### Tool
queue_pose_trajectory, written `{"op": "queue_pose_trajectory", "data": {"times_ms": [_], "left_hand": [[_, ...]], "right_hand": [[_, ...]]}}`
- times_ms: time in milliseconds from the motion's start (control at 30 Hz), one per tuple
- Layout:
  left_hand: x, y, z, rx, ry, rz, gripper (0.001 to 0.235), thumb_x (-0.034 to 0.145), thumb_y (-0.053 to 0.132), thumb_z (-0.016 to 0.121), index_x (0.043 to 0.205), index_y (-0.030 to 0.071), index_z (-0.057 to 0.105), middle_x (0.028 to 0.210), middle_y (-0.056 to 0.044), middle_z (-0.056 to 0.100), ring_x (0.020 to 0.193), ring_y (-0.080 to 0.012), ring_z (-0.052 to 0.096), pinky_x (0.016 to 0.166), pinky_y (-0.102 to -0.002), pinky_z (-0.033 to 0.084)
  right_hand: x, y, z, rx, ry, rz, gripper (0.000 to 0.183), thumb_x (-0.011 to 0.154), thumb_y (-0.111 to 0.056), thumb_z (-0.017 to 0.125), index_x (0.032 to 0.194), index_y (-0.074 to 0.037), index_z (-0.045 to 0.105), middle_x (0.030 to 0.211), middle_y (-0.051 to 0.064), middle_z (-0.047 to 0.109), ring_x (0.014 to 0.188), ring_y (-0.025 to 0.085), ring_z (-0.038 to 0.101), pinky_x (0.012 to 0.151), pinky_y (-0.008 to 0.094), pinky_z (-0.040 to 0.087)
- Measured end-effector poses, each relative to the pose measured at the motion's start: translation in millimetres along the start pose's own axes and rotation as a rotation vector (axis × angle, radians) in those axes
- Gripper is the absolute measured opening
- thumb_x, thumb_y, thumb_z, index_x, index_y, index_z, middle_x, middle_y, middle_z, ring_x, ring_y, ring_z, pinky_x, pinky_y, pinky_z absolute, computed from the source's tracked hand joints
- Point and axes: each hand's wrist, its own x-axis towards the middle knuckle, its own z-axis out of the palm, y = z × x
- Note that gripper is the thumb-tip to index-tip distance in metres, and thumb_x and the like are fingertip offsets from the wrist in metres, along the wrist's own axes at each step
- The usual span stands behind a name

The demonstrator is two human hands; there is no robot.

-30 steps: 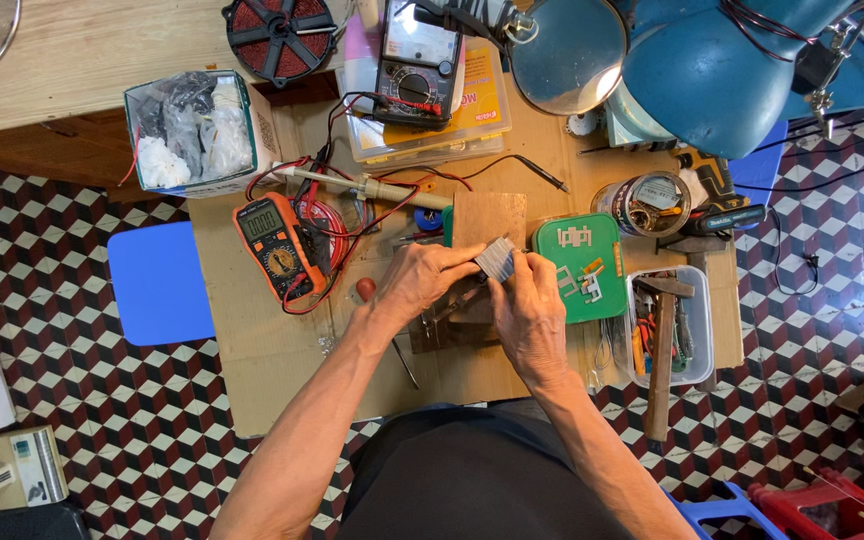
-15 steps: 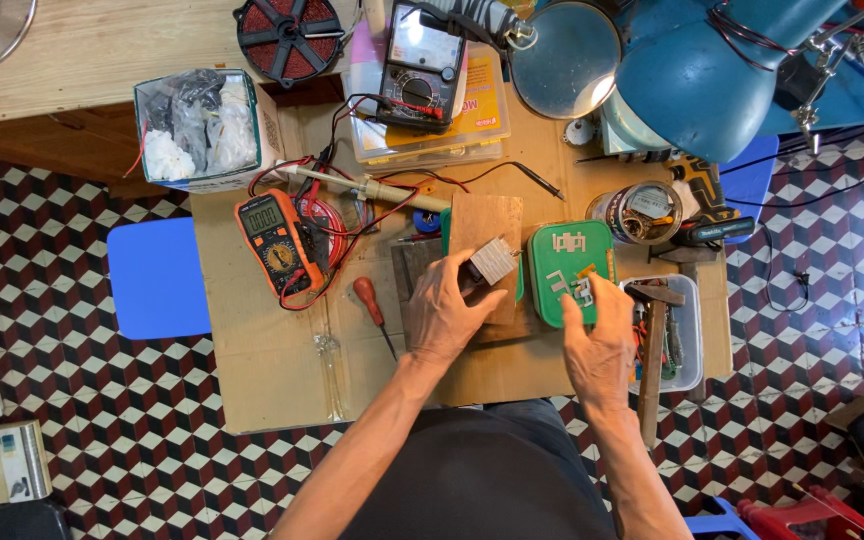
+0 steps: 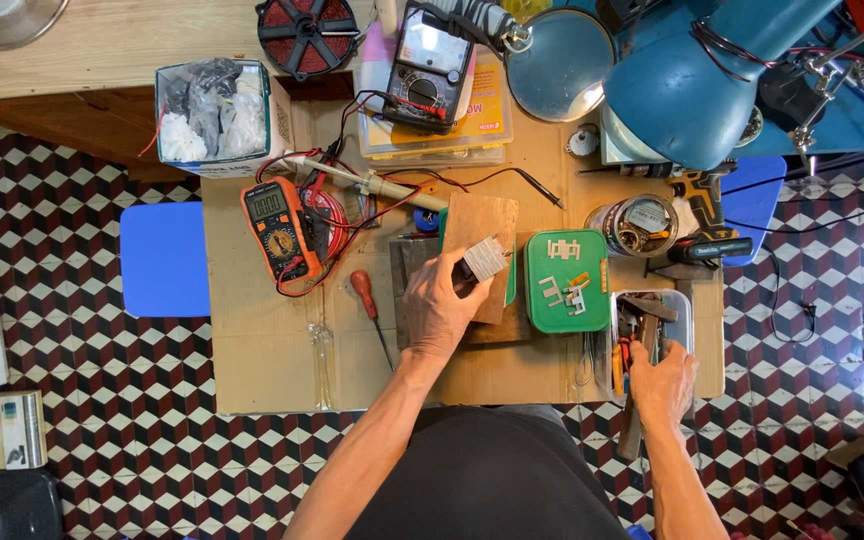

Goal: The person uses a small screwdriver to adjust components on a small electronic device held in the left hand. The person repeatedly picks up the device, turns it, and makes small adjustments with the screwdriver. The device is placed on a wooden block on the workbench between adjustments.

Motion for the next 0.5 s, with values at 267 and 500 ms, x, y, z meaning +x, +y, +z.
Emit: {"op": "queue_pose_trajectory", "data": {"times_ms": [267, 500], "left_hand": [[-3, 0, 2, 0.019, 0.033, 0.018, 0.049, 0.08, 0.03, 0.087, 0.118, 0.009, 0.064, 0.106, -0.01, 0.075, 0.099, -0.0255, 0.072, 0.091, -0.04, 0.056], [-1, 0, -1, 0.04, -0.009, 0.034, 0.051, 0.082, 0.03, 0.086, 0.119, 0.007, 0.059, 0.104, -0.013, 0.071, 0.097, -0.0279, 0.071, 0.089, -0.042, 0.057]], "right_hand": [[10, 20, 27, -0.054, -0.03, -0.029, 0.06, 0.087, -0.04, 0.078, 0.13, -0.001, 0.063, 0.125, 0.024, 0.06, 0.116, 0.041, 0.059, 0.097, 0.05, 0.047], [11, 10, 18, -0.027, -0.027, -0.053, 0.056, 0.086, -0.034, 0.079, 0.128, -0.001, 0.062, 0.121, 0.024, 0.059, 0.111, 0.041, 0.059, 0.093, 0.05, 0.047]]}}
